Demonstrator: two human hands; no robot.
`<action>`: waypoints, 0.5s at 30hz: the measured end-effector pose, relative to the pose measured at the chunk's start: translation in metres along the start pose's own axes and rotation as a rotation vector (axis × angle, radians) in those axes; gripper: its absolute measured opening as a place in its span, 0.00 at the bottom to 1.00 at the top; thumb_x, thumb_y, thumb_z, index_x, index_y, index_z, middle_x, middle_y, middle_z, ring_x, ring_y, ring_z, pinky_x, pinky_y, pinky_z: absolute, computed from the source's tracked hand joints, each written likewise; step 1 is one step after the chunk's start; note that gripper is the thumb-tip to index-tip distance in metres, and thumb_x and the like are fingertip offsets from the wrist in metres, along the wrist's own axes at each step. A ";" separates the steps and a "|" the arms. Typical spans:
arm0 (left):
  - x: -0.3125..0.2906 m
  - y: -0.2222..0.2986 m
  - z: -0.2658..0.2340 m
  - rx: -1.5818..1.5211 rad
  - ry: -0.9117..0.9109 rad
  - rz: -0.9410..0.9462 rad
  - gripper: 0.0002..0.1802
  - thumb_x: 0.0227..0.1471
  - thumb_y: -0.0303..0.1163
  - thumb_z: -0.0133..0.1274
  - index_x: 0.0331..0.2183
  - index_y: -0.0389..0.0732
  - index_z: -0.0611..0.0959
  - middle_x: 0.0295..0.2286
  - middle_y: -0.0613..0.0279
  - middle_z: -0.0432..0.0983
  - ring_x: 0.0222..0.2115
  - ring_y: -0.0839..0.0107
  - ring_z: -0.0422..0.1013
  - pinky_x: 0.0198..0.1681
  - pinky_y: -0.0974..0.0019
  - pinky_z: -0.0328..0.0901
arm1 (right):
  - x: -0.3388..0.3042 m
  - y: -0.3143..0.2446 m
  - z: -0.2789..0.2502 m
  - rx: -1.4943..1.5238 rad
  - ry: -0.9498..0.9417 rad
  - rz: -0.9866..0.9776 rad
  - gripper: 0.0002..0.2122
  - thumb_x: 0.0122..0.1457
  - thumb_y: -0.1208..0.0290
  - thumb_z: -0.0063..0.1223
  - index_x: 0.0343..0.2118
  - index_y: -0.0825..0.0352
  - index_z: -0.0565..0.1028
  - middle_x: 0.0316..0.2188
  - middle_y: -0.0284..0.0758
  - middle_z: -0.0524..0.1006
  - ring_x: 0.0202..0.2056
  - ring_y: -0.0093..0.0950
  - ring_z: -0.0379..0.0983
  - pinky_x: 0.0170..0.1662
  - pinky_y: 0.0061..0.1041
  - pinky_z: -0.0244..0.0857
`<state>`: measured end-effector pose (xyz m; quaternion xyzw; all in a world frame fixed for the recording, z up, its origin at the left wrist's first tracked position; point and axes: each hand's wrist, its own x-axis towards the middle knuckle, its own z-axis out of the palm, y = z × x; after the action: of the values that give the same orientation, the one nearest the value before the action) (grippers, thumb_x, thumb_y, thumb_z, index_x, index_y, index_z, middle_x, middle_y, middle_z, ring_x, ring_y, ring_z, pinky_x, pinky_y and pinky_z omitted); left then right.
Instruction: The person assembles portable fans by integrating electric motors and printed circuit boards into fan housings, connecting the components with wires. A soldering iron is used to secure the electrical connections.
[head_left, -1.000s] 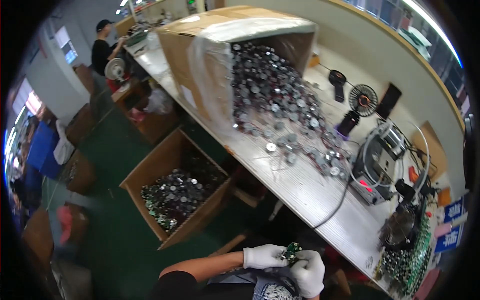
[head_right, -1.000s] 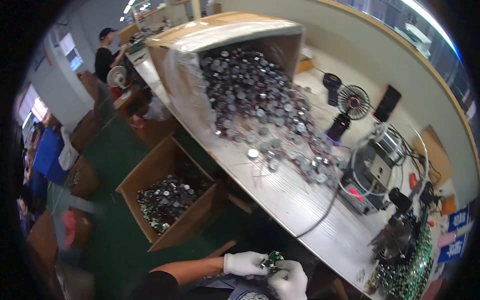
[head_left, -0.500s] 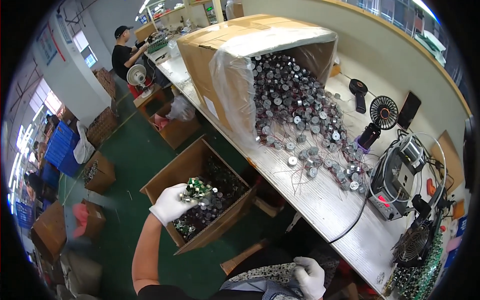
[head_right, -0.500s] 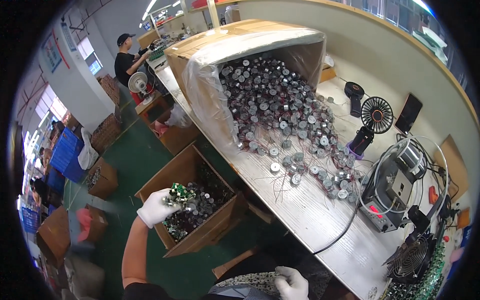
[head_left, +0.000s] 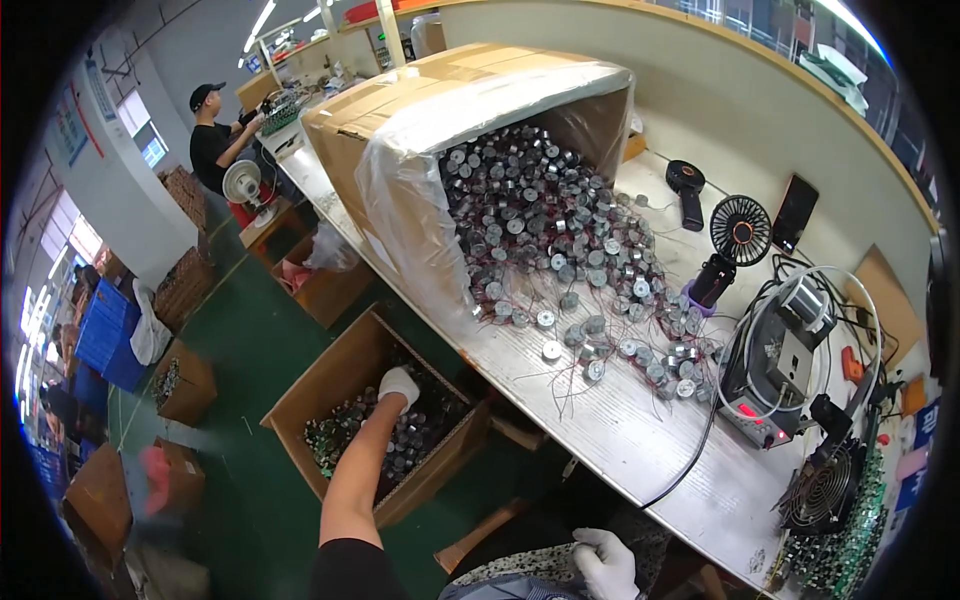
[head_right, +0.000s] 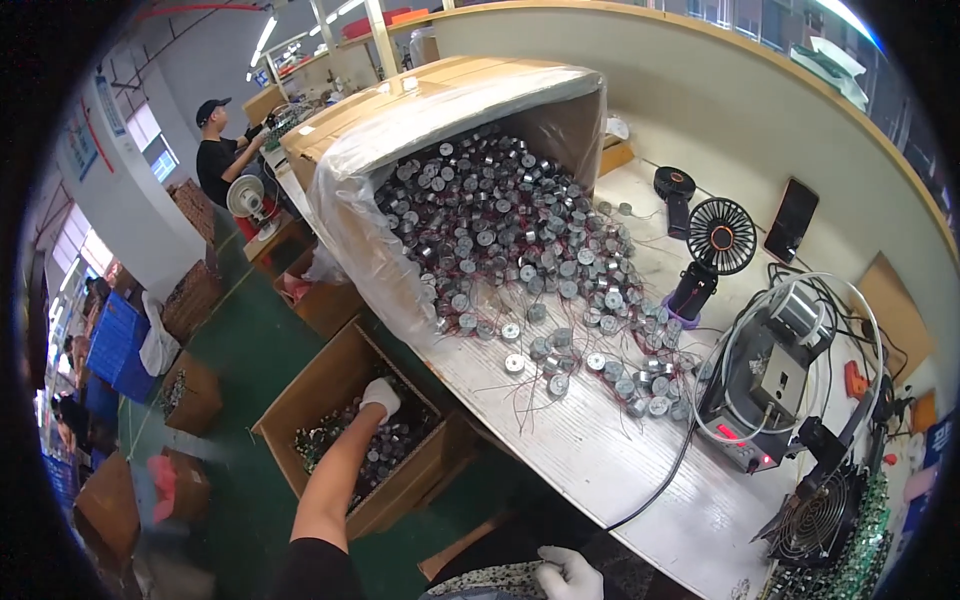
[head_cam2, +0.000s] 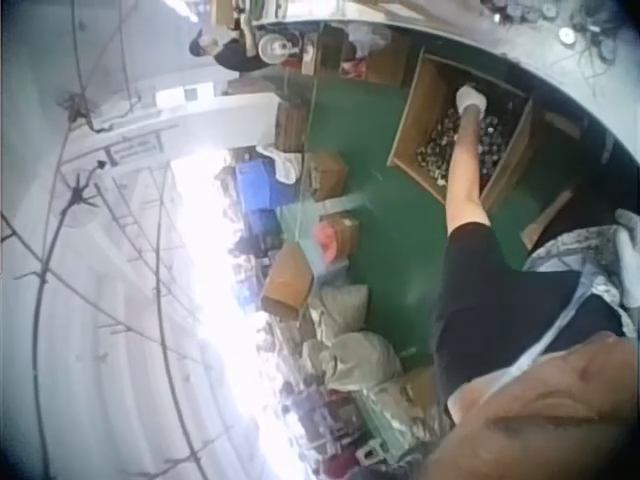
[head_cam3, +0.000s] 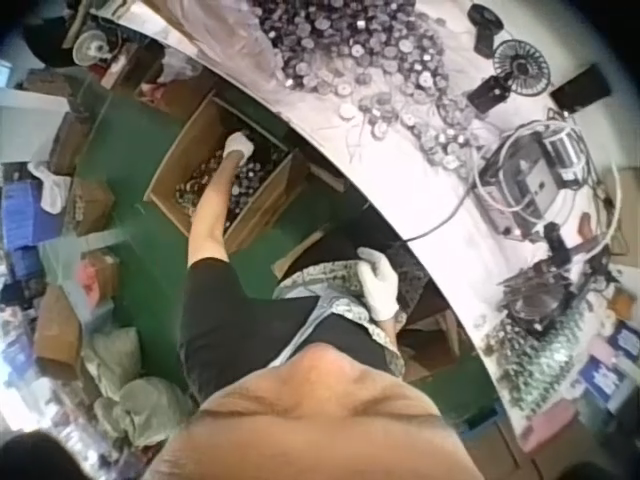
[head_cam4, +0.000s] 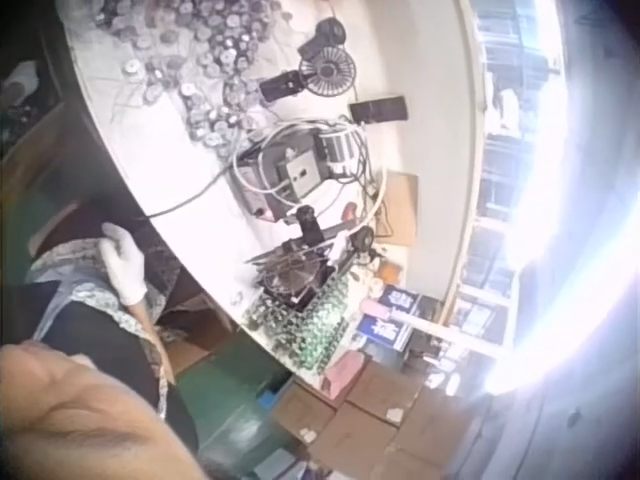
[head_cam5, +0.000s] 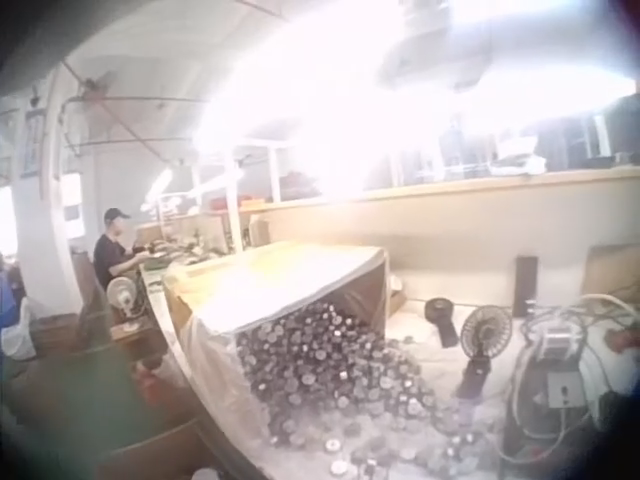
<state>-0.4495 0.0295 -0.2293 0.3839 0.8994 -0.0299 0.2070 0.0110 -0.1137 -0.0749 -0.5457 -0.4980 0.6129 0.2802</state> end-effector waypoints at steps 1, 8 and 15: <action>0.010 -0.002 0.009 -0.002 0.001 0.001 0.18 0.45 0.33 0.49 0.40 0.39 0.80 0.41 0.46 0.75 0.44 0.52 0.70 0.49 0.57 0.65 | 0.001 0.005 0.001 0.020 0.005 -0.023 0.13 0.57 0.73 0.51 0.45 0.71 0.74 0.35 0.34 0.77 0.34 0.19 0.70 0.39 0.17 0.65; 0.032 -0.006 0.038 -0.098 0.139 0.147 0.24 0.46 0.30 0.49 0.48 0.39 0.73 0.49 0.45 0.67 0.50 0.50 0.65 0.51 0.56 0.64 | 0.012 0.003 0.005 0.047 0.032 -0.035 0.14 0.56 0.73 0.52 0.44 0.70 0.74 0.36 0.35 0.78 0.35 0.21 0.72 0.41 0.19 0.66; 0.042 0.000 0.010 0.086 -0.219 0.343 0.30 0.39 0.29 0.46 0.50 0.36 0.72 0.48 0.42 0.69 0.51 0.52 0.66 0.52 0.58 0.64 | 0.005 -0.005 -0.013 -0.095 0.042 -0.089 0.15 0.55 0.68 0.52 0.44 0.69 0.74 0.39 0.41 0.78 0.40 0.29 0.75 0.45 0.25 0.67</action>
<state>-0.4719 0.0554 -0.2552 0.5343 0.7908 -0.0740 0.2893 0.0210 -0.1042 -0.0713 -0.5484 -0.5445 0.5639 0.2912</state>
